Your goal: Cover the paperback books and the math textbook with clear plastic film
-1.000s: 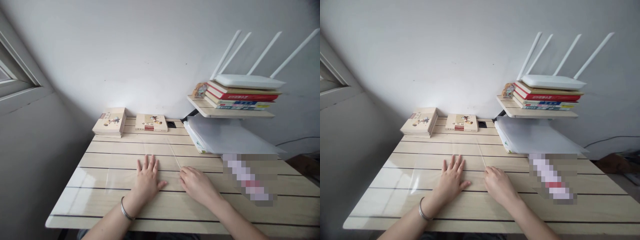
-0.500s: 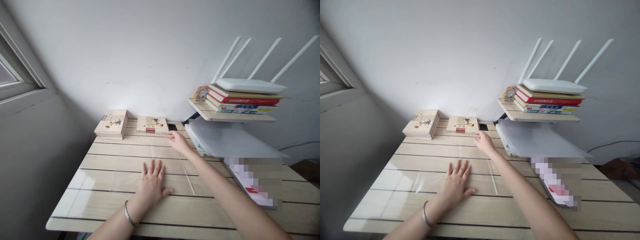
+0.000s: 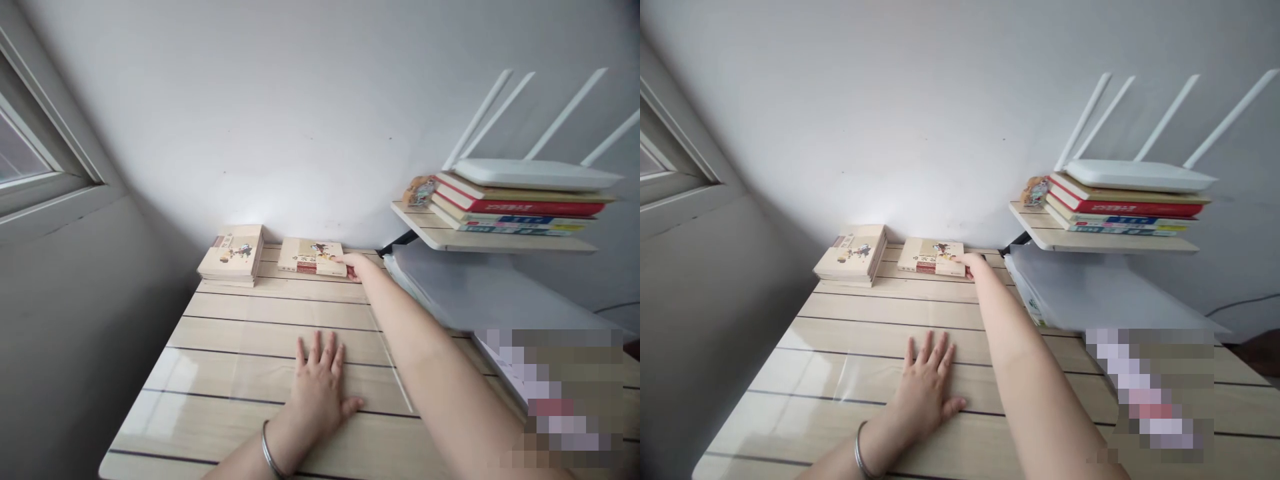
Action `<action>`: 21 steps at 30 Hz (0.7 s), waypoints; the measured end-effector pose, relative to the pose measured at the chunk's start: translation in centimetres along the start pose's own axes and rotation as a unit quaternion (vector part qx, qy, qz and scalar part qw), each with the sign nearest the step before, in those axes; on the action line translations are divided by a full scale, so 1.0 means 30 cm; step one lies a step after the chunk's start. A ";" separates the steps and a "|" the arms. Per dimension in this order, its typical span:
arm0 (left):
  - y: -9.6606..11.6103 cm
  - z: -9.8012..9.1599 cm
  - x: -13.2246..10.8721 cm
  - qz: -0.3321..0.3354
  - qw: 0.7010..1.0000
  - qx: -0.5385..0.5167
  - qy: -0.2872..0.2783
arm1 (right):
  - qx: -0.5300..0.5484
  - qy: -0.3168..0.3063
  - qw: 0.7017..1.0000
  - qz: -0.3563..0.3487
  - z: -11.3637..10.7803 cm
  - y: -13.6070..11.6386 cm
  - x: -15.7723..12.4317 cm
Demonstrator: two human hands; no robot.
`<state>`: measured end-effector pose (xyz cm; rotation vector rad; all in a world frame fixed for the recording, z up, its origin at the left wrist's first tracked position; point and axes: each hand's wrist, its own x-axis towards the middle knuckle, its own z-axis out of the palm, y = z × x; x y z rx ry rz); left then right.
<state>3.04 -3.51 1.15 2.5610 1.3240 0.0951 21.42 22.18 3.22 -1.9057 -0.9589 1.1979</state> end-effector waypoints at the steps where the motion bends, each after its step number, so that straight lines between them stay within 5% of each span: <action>1: 0.000 0.000 0.000 0.000 1.000 -0.002 0.001 | 0.014 -0.011 1.000 0.020 -0.006 -0.005 -0.007; 5: 0.001 0.000 0.000 0.001 1.000 -0.016 0.005 | 0.089 -0.072 0.991 0.065 -0.013 -0.041 -0.063; 11: 0.002 0.014 -0.001 -0.006 1.000 -0.022 0.022 | 0.211 -0.140 0.967 0.021 0.067 -0.045 -0.235; 15: 0.000 0.030 -0.002 -0.003 0.999 -0.021 0.043 | 0.279 -0.131 0.951 -0.026 0.055 0.037 -0.417; 21: -0.037 0.030 0.008 -0.030 0.995 0.014 0.095 | 0.478 -0.094 0.867 -0.109 -0.045 0.241 -0.733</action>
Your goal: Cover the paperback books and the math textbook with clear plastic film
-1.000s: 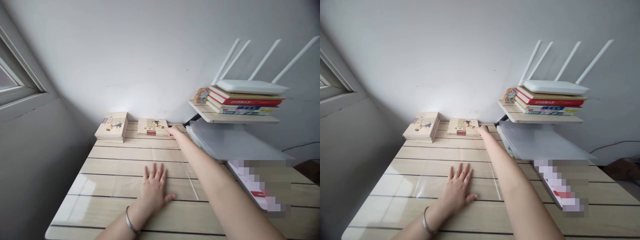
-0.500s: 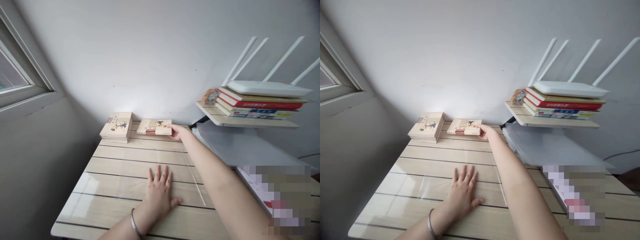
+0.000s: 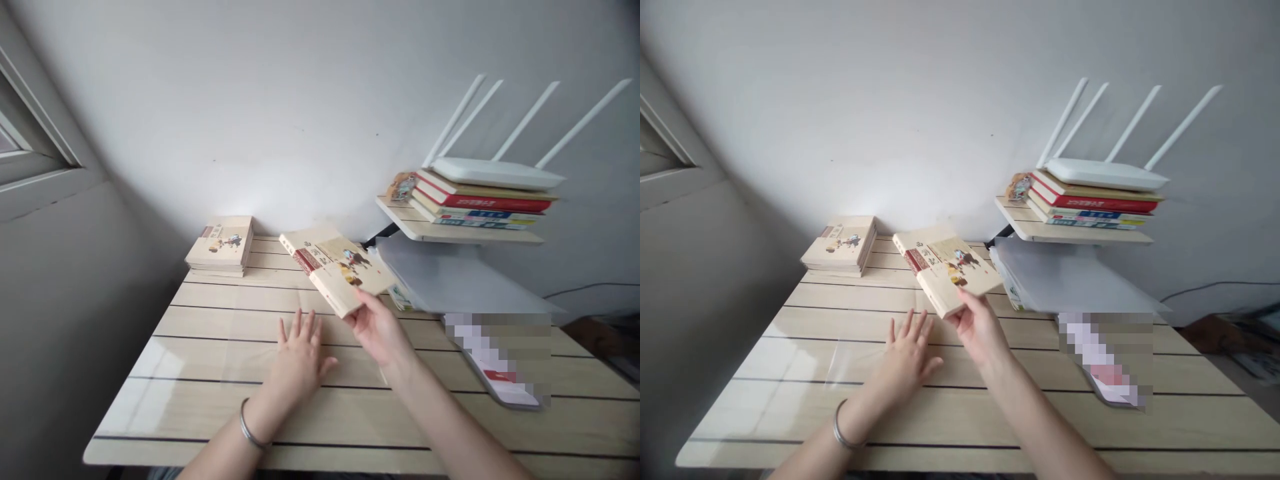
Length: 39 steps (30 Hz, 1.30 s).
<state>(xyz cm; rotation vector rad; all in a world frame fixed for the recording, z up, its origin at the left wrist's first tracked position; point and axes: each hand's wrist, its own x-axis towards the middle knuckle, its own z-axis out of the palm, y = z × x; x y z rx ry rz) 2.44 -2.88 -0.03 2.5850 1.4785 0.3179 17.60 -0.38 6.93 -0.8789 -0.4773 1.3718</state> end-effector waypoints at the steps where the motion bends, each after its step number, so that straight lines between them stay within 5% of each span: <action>1: -0.011 0.000 0.003 -0.018 1.000 0.008 0.003 | 0.011 0.007 1.000 -0.013 -0.020 0.014 -0.047; 5: -0.044 -0.003 0.009 -0.078 0.997 0.020 -0.013 | 0.030 0.060 0.997 -0.024 -0.084 0.115 -0.160; 14: -0.056 -0.006 0.008 -0.068 0.996 0.023 -0.061 | 0.025 0.119 0.992 0.025 -0.126 0.278 -0.227; 19: -0.068 -0.027 0.009 -0.060 0.996 -0.002 -0.073 | -0.004 0.120 0.992 0.040 -0.129 0.281 -0.241; 27: -0.077 -0.060 0.018 -0.089 0.990 -0.062 -0.088 | -0.191 0.003 0.952 0.240 -0.178 0.161 -0.340; 30: -0.079 -0.077 0.024 -0.096 0.988 -0.093 -0.083 | -0.310 -0.054 0.942 0.117 -0.189 0.049 -0.283; 33: -0.086 -0.101 0.025 -0.071 0.985 -0.125 -0.091 | -0.444 -0.005 0.894 -0.061 -0.220 -0.020 -0.142; 36: -0.101 -0.120 0.021 -0.040 0.980 -0.156 -0.117 | -0.531 0.069 0.839 -0.092 -0.268 -0.017 0.007; 39: -0.118 -0.125 0.018 -0.016 0.976 -0.157 -0.152 | -0.553 0.067 0.824 -0.104 -0.307 0.017 0.101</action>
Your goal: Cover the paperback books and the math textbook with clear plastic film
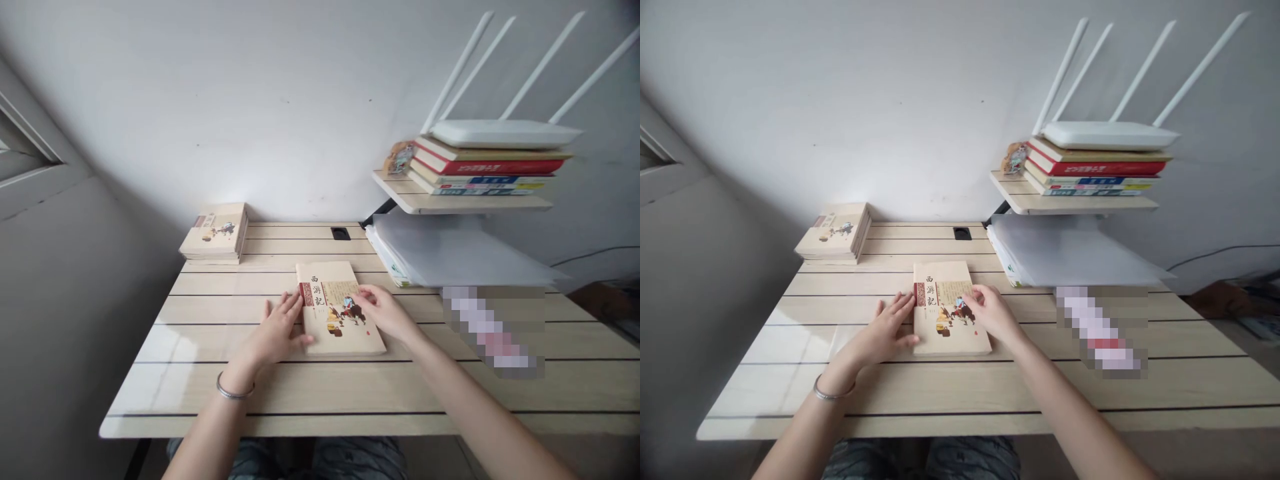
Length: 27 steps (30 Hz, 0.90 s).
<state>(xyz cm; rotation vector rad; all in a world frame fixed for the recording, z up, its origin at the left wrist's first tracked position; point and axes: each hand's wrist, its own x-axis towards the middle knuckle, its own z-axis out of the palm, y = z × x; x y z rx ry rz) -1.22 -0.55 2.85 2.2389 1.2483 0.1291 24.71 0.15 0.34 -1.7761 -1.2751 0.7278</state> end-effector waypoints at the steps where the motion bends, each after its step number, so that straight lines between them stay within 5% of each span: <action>1: -0.005 -0.001 0.000 0.002 1.000 0.003 -0.010 | -0.001 0.009 1.000 -0.010 0.009 0.013 0.014; 8: -0.019 0.006 0.010 -0.002 1.000 0.008 -0.012 | 0.087 -0.061 0.994 -0.012 0.033 0.048 0.028; 14: -0.019 0.021 0.014 0.002 1.000 0.014 -0.002 | 0.183 -0.011 0.983 -0.006 0.042 0.063 0.012; 27: -0.027 0.036 0.016 0.007 1.000 0.000 0.016 | 0.180 -0.006 0.983 0.017 0.031 0.058 -0.001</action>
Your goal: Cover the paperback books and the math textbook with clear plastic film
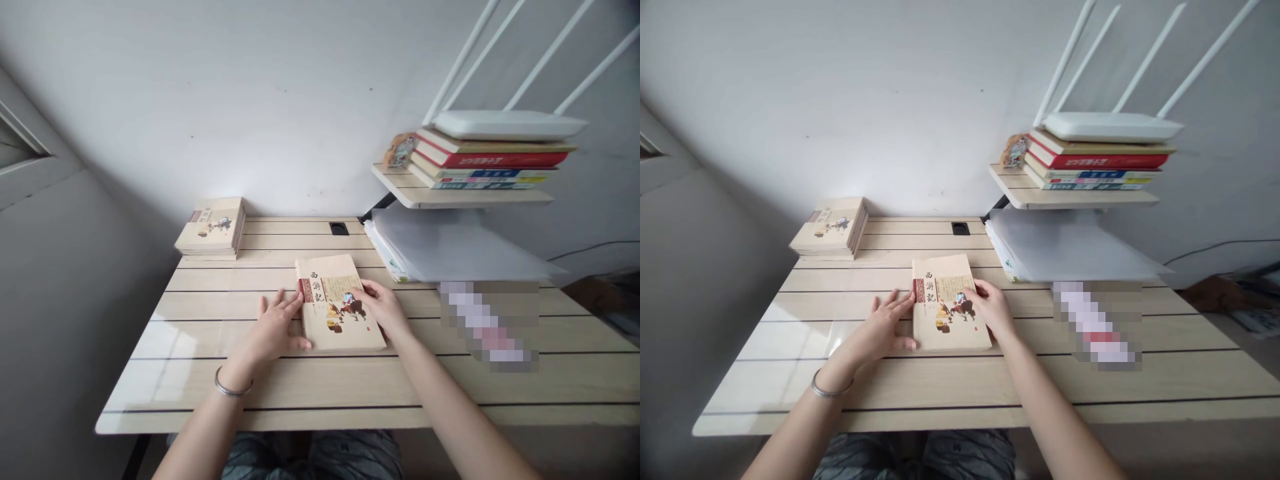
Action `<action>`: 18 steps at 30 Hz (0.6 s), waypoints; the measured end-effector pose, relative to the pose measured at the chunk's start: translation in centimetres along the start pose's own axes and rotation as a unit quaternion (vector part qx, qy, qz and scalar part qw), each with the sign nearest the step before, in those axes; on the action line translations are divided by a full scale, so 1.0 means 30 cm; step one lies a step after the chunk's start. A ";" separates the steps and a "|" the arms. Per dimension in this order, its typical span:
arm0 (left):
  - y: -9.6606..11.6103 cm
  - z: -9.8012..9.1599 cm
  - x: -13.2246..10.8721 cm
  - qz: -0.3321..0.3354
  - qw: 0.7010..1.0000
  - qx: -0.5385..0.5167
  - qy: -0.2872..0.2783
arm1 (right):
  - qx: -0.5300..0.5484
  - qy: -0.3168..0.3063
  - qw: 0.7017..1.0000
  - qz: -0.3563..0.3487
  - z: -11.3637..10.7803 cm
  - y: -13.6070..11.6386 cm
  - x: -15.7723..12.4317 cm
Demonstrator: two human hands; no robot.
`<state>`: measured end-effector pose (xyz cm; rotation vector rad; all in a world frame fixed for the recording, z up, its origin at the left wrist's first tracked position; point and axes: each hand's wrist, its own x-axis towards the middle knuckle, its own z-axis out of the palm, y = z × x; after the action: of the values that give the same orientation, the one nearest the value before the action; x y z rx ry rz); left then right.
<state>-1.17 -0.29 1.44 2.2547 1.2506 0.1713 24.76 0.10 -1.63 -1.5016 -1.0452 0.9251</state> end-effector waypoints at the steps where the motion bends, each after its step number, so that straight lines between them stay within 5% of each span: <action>1: -0.001 0.001 0.000 -0.001 1.000 -0.001 -0.001 | -0.008 -0.003 1.000 -0.004 -0.001 0.006 0.002; 18: 0.093 -0.025 -0.010 -0.041 0.992 0.092 -0.071 | -0.073 -0.033 0.996 -0.027 -0.002 0.040 0.035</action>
<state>0.46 -1.39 3.55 2.3175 1.3265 -0.1378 25.33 0.97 -2.85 -1.5637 -1.2170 0.8809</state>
